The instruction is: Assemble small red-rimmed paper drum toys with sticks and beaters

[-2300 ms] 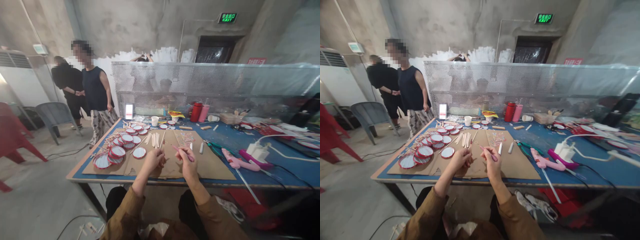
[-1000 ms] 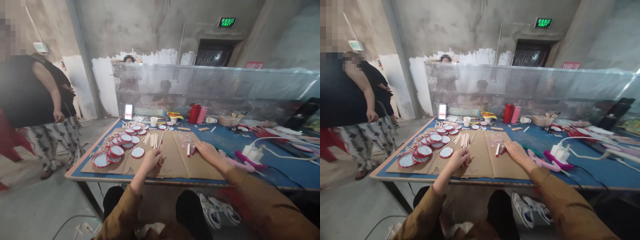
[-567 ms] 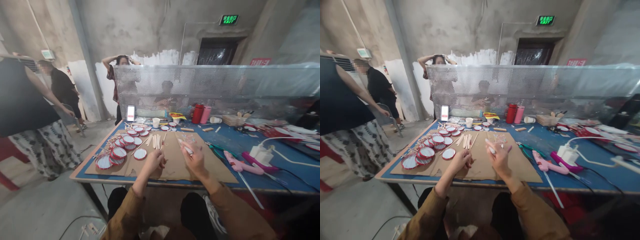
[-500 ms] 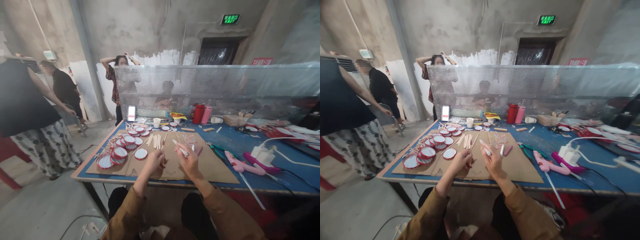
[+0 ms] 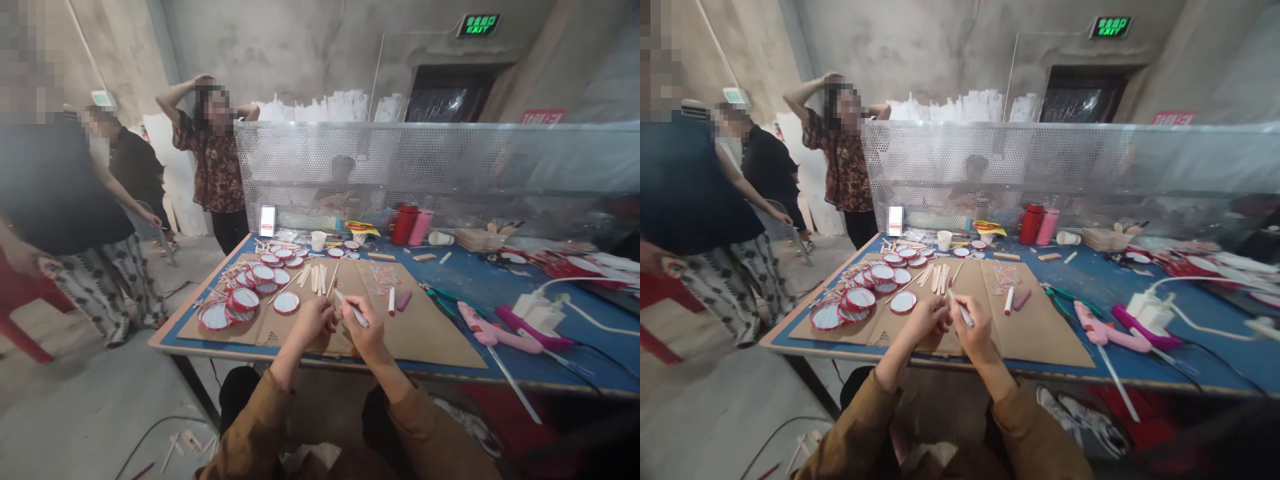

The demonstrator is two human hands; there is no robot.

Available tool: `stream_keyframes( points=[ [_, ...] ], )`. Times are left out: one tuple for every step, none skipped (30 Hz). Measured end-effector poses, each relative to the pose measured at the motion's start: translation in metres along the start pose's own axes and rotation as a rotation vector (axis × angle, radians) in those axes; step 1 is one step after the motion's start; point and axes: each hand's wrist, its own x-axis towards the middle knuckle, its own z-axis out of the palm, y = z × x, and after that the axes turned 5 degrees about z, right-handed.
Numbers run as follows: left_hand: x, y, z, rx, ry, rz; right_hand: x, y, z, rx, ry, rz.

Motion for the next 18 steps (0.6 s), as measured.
stream_keyframes(
  points=[
    [0.0001, -0.0002, -0.0001, 0.004, 0.000, 0.003, 0.0004, -0.0014, 0.0005, -0.024, -0.003, -0.035],
    [0.0002, -0.0004, 0.0000, 0.004, 0.001, 0.008, 0.0007, -0.0025, 0.0009, -0.043, -0.005, -0.058],
    [0.0003, -0.0006, 0.0001, 0.002, 0.003, 0.010, 0.0010, -0.0032, 0.0013, -0.055, -0.003, -0.068],
    [0.0005, -0.0009, 0.0003, -0.002, 0.005, 0.010, 0.0013, -0.0036, 0.0016, -0.060, 0.002, -0.066],
    [0.0006, -0.0011, 0.0006, -0.004, 0.008, 0.007, 0.0015, -0.0038, 0.0018, -0.061, 0.008, -0.057],
    [0.0007, -0.0013, 0.0008, -0.006, 0.012, 0.004, 0.0017, -0.0038, 0.0020, -0.060, 0.009, -0.048],
    [0.0007, -0.0016, 0.0010, -0.005, 0.016, 0.000, 0.0019, -0.0037, 0.0021, -0.060, 0.010, -0.042],
    [0.0007, -0.0018, 0.0012, -0.005, 0.019, -0.001, 0.0021, -0.0035, 0.0021, -0.062, 0.009, -0.042],
    [0.0007, -0.0021, 0.0013, -0.007, 0.021, 0.002, 0.0024, -0.0034, 0.0021, -0.066, 0.009, -0.047],
    [0.0006, -0.0023, 0.0014, -0.012, 0.021, 0.006, 0.0025, -0.0034, 0.0021, -0.072, 0.009, -0.054],
    [0.0004, -0.0025, 0.0013, -0.017, 0.021, 0.010, 0.0027, -0.0034, 0.0020, -0.078, 0.008, -0.062],
    [0.0002, -0.0025, 0.0012, -0.020, 0.019, 0.013, 0.0028, -0.0034, 0.0019, -0.083, 0.007, -0.069],
    [-0.0001, -0.0023, 0.0010, -0.019, 0.017, 0.014, 0.0029, -0.0033, 0.0019, -0.086, 0.005, -0.076],
    [-0.0003, -0.0020, 0.0008, -0.015, 0.017, 0.015, 0.0030, -0.0033, 0.0019, -0.088, 0.003, -0.081],
    [-0.0006, -0.0016, 0.0006, -0.008, 0.017, 0.017, 0.0031, -0.0031, 0.0020, -0.089, 0.001, -0.085],
    [-0.0008, -0.0011, 0.0004, -0.002, 0.016, 0.018, 0.0031, -0.0028, 0.0021, -0.090, -0.001, -0.088],
    [-0.0009, -0.0006, 0.0003, 0.001, 0.015, 0.019, 0.0030, -0.0024, 0.0023, -0.091, -0.003, -0.092],
    [-0.0010, -0.0002, 0.0003, -0.001, 0.015, 0.018, 0.0029, -0.0018, 0.0025, -0.095, -0.002, -0.096]
  ],
)
